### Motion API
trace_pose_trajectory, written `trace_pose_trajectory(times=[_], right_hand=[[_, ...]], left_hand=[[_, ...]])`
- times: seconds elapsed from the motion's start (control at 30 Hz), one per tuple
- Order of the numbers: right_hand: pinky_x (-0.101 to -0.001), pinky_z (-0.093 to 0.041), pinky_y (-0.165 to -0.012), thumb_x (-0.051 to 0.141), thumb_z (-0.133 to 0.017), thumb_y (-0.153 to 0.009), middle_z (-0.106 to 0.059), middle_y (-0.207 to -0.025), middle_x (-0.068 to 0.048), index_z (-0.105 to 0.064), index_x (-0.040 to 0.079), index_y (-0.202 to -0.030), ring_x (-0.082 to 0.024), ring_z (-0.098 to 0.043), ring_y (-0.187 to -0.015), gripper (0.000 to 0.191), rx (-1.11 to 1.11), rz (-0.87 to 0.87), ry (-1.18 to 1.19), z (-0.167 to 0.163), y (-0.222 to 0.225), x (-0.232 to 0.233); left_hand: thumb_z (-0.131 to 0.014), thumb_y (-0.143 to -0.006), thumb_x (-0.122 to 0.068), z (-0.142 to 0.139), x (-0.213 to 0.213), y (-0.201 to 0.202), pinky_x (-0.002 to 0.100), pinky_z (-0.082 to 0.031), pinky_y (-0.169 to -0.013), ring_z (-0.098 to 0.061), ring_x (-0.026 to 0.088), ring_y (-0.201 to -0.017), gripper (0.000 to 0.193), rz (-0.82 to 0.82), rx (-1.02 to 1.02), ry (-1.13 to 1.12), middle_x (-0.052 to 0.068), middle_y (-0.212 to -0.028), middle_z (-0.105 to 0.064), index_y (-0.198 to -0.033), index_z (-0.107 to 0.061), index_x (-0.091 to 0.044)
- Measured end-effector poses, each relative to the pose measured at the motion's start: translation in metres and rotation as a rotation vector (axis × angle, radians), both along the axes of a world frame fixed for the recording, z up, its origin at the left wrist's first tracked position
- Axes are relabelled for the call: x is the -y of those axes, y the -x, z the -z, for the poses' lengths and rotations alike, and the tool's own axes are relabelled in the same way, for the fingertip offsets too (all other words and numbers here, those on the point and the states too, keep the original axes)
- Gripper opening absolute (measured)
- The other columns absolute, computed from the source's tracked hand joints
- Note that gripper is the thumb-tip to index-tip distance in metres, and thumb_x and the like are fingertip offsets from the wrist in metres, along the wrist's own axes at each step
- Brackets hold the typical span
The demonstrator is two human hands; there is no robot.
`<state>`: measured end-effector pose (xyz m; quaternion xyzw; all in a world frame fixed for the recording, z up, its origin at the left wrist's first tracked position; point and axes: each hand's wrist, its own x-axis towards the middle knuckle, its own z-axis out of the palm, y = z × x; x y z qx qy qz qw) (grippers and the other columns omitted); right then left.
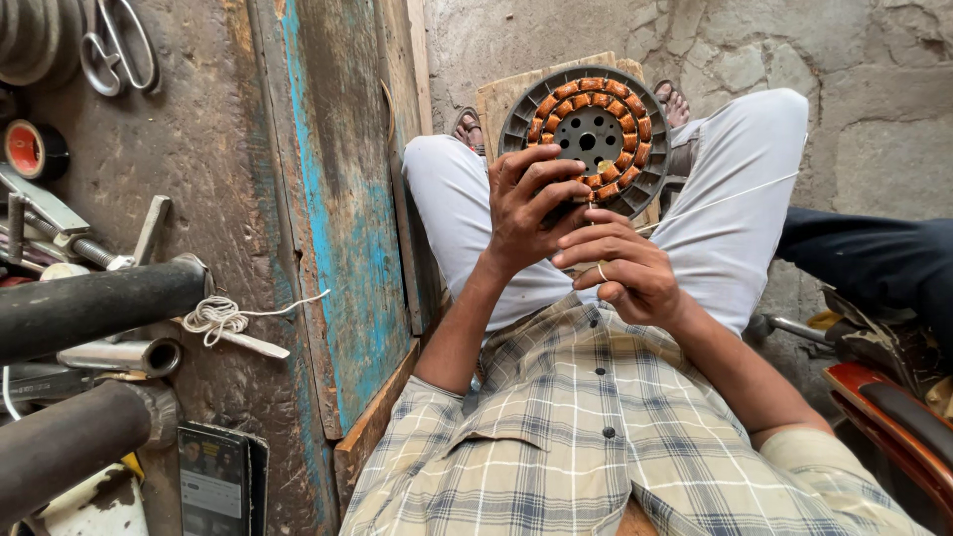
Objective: The person sits cross-legged and winds a white string around the copper windings of a motor stator resting on their lap. They repeatedly pull the string taut and wrap it around individual winding sections to secure them.
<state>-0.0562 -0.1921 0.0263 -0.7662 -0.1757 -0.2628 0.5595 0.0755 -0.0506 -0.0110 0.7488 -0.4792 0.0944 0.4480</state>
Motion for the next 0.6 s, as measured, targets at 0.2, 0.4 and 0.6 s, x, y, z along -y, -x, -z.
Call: trace_pose_trajectory(times=[0.2,0.4,0.6], right_hand=[[-0.0459,-0.055,-0.094,0.037,-0.040,-0.114,-0.067,-0.074,-0.007,-0.059,0.005,-0.079,-0.020,-0.067,-0.071,0.051,-0.063,-0.131,-0.237,0.020,-0.001,-0.003],[-0.0430,-0.050,-0.083,0.035,-0.039,-0.115,-0.056,-0.066,-0.006,-0.055,0.005,-0.074,-0.020,-0.053,-0.061,0.053,-0.110,-0.119,-0.413,0.039,0.008,-0.004],[-0.0423,-0.046,-0.084,0.035,-0.043,-0.115,-0.047,-0.062,-0.003,-0.054,0.006,-0.073,-0.016,-0.041,-0.058,0.052,-0.161,-0.157,-0.712,0.048,0.013,-0.006]], left_hand=[[-0.086,-0.085,-0.027,0.003,0.001,0.000,0.042,-0.036,-0.114,-0.053,0.020,-0.132,0.027,-0.008,0.039,0.015,-0.008,-0.124,-0.069,-0.109,-0.075,-0.024],[-0.088,-0.084,-0.024,0.001,-0.001,-0.001,0.041,-0.037,-0.114,-0.054,0.020,-0.131,0.029,0.019,0.037,0.033,-0.009,-0.124,-0.069,-0.109,-0.073,-0.025],[-0.088,-0.086,-0.024,0.000,-0.005,-0.005,0.040,-0.037,-0.116,-0.054,0.020,-0.134,0.033,0.056,-0.036,-0.011,-0.008,-0.128,-0.069,-0.115,-0.071,-0.021]])
